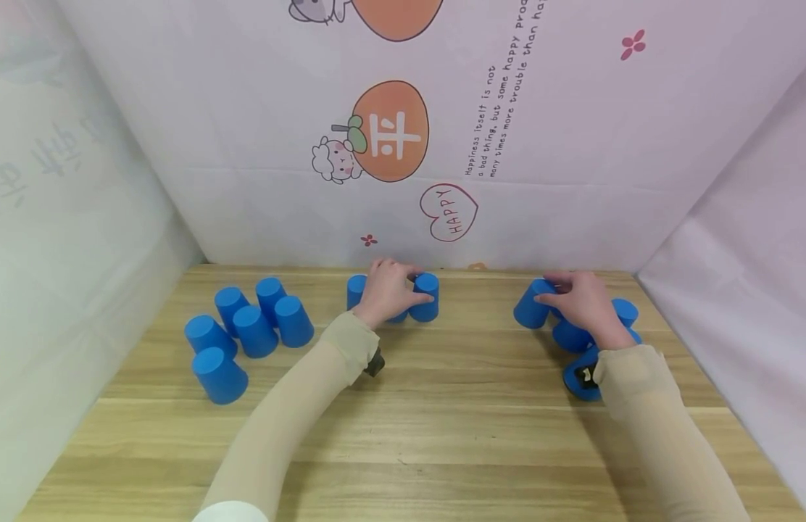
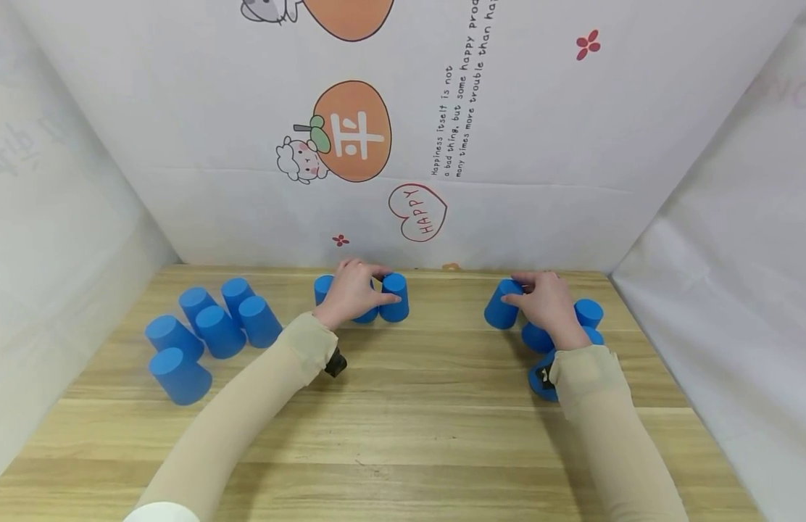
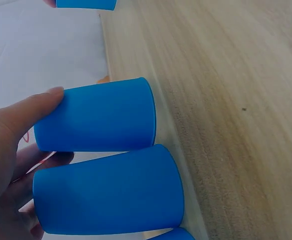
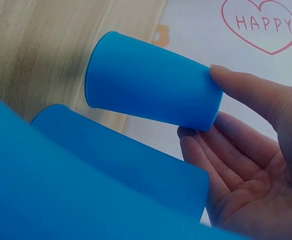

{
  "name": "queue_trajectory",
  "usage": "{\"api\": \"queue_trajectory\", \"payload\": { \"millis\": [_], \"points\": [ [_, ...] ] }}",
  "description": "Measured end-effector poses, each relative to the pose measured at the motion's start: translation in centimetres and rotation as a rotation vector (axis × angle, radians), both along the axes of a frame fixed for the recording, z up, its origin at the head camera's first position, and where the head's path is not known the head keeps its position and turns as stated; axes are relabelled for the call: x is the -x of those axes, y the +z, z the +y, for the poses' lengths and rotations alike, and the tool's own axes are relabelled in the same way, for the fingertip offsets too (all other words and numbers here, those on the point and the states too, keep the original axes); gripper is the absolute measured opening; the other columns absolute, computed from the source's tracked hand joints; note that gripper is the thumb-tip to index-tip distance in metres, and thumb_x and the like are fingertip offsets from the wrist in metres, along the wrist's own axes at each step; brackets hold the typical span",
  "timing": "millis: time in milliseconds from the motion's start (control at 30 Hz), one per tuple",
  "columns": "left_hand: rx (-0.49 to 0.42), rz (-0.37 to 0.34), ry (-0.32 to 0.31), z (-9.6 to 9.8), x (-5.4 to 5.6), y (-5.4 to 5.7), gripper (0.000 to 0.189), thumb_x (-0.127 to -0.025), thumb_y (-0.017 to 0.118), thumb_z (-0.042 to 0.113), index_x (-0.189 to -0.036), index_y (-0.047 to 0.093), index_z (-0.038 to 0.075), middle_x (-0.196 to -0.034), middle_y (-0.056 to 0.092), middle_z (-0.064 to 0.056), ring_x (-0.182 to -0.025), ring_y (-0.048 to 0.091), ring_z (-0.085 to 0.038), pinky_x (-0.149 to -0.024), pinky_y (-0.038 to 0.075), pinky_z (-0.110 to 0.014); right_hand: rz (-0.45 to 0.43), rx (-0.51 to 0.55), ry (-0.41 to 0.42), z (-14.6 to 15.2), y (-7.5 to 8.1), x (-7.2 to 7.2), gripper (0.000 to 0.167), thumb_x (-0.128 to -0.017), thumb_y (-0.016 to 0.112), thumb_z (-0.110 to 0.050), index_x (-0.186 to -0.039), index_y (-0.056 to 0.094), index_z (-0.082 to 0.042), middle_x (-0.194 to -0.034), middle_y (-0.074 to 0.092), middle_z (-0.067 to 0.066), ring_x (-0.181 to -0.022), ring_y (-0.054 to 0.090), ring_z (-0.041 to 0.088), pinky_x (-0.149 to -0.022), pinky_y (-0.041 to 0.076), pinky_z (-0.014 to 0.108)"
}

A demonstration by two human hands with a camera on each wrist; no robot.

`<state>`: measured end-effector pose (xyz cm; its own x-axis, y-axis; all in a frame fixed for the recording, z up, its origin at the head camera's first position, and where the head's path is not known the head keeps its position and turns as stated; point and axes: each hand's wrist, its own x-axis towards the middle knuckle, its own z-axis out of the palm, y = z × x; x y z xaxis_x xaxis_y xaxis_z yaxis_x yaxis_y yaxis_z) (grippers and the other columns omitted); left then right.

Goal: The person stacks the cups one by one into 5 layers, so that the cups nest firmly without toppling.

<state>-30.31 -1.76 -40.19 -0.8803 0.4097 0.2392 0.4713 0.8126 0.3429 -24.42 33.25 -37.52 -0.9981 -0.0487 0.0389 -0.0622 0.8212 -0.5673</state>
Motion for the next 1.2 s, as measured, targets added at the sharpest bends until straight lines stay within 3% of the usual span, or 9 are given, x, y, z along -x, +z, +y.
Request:
{"api": "queue_trajectory", "payload": {
  "millis": [233, 533, 800, 1000, 1200],
  "points": [
    [-0.042, -0.007, -0.013, 0.0, -0.1, 0.0, 0.057, -0.082, 0.084, 0.049, -0.126, 0.073, 0.015, -0.117, 0.073, 0.001, -0.113, 0.058, -0.022, -0.109, 0.034, -0.042, -0.005, 0.017, -0.006, 0.0, 0.3, -0.3, 0.062, -0.096, 0.073, -0.029, -0.144, 0.053, 0.004, -0.138, 0.055, 0.031, -0.122, 0.056, 0.046, -0.093, 0.051, 0.058],
    [-0.267, -0.054, -0.027, -1.2, -1.6, 1.1, 0.061, -0.084, 0.085, 0.042, -0.134, 0.067, 0.011, -0.132, 0.066, -0.002, -0.125, 0.055, -0.022, -0.108, 0.040, -0.038, 0.016, 0.053, -0.004, -0.8, 1.5, -0.8, 0.063, -0.096, 0.074, -0.031, -0.144, 0.053, 0.005, -0.139, 0.055, 0.029, -0.123, 0.056, 0.045, -0.095, 0.051, 0.058],
    [-0.420, -0.044, -0.030, -3.2, -3.0, 1.9, 0.060, -0.085, 0.086, 0.036, -0.135, 0.065, 0.009, -0.132, 0.066, -0.006, -0.126, 0.056, -0.023, -0.108, 0.043, -0.039, 0.052, 0.069, -0.003, -2.1, 2.7, -1.4, 0.062, -0.095, 0.075, -0.033, -0.143, 0.056, 0.001, -0.137, 0.058, 0.027, -0.120, 0.059, 0.043, -0.092, 0.054, 0.056],
    [-0.533, -0.060, -0.012, -5.0, -3.9, 1.9, 0.060, -0.085, 0.085, 0.035, -0.136, 0.065, 0.010, -0.133, 0.065, -0.008, -0.127, 0.054, -0.025, -0.108, 0.042, -0.047, 0.088, 0.083, 0.012, -3.0, 3.2, -1.7, 0.059, -0.095, 0.075, -0.031, -0.142, 0.058, 0.001, -0.136, 0.060, 0.026, -0.118, 0.062, 0.042, -0.089, 0.055, 0.054],
    [-0.571, -0.050, 0.007, -6.7, -5.3, 1.9, 0.060, -0.087, 0.084, 0.034, -0.138, 0.063, 0.011, -0.137, 0.063, -0.007, -0.129, 0.053, -0.027, -0.109, 0.042, -0.050, 0.104, 0.097, 0.027, -3.6, 3.2, -2.0, 0.060, -0.096, 0.075, -0.033, -0.142, 0.058, 0.001, -0.136, 0.059, 0.026, -0.117, 0.062, 0.042, -0.090, 0.055, 0.055]
  ]
}}
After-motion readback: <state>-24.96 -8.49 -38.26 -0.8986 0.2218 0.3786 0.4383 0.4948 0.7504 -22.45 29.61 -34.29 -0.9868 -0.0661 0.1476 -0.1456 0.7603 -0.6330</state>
